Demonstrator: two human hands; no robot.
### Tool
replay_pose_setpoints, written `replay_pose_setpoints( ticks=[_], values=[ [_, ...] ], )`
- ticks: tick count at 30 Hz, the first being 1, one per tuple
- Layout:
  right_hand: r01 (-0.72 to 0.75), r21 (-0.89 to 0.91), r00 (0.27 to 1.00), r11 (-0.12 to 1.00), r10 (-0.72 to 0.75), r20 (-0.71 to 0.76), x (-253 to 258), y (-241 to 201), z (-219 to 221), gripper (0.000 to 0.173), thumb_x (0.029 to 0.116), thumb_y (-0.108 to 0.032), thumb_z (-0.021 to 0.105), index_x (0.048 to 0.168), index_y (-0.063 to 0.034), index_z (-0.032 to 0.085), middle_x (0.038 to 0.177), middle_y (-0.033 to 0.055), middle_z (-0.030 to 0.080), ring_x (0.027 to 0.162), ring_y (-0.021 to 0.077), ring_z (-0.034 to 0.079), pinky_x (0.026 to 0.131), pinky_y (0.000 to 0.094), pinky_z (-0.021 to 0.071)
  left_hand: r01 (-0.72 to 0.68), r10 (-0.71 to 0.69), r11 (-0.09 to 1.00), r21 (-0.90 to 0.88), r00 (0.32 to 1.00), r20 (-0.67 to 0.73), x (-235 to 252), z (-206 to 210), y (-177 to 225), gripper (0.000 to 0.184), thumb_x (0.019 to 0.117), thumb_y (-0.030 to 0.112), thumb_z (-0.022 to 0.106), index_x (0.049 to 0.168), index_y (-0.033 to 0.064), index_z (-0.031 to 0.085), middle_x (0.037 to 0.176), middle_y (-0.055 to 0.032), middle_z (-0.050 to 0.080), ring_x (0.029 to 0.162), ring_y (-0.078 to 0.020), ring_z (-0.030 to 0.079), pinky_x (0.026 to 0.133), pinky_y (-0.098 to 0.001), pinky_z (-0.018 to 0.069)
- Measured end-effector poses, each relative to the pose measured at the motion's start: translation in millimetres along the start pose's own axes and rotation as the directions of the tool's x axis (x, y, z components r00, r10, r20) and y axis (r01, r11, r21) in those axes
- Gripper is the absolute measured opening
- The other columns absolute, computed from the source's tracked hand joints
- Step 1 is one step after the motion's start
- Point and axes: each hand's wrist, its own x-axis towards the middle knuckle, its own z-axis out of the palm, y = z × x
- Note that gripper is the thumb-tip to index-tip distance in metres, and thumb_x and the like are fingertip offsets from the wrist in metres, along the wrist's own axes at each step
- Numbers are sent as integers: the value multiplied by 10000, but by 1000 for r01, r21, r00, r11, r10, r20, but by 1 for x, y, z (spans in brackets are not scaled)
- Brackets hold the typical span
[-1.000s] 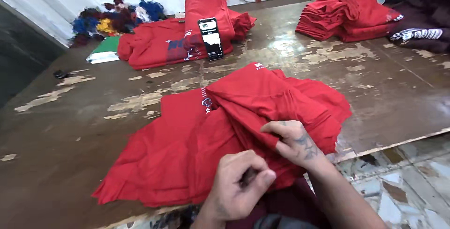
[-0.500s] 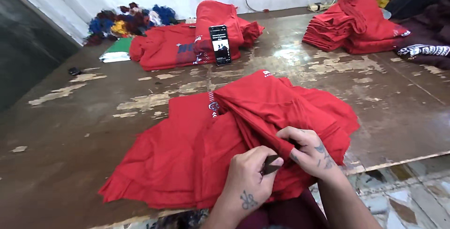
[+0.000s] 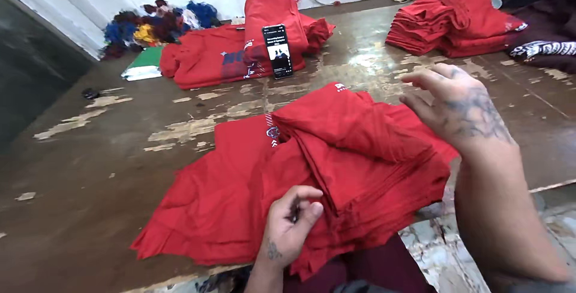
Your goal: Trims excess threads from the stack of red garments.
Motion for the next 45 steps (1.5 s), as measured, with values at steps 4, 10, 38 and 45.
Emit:
replay_pose_setpoints(
  ticks=[4,10,38,45],
  values=[
    [298,165,952,940,-306,28,-57,-82,29,390,1006,-391,603,1236,-94,706,1263,165,704,1210,350,655,1044,574,487,39,-67,950,-311,995,-79,-2,-4,-9,220,1035,305,597,1139,148,712,705,123,584,567,39,515,515,-138,440],
    [449,369,873,814,-487,12,-126,-95,59,351,1059,-398,506,1218,-149,696,1331,83,684,1371,222,552,1190,440,385,7,-55,916,-401,993,-107,-5,-6,-10,286,1060,361,530,1131,154,714,674,103,595,564,17,551,533,-149,470],
    [184,514,963,838,-258,76,-68,-91,78,228,994,-257,590,999,-71,722,824,93,676,787,257,669,712,383,547,-5,-10,947,-320,999,-46,-5,-3,-10,309,1069,357,516,1190,148,710,718,111,618,596,36,553,551,-132,462],
    [215,561,965,800,-261,3,-71,-88,80,204,979,-149,540,958,-58,721,811,100,680,787,250,668,715,366,540,0,-13,955,-297,999,-43,-5,-2,-11,298,1066,348,526,1187,148,711,721,116,615,598,41,550,550,-128,458]
  ],
)
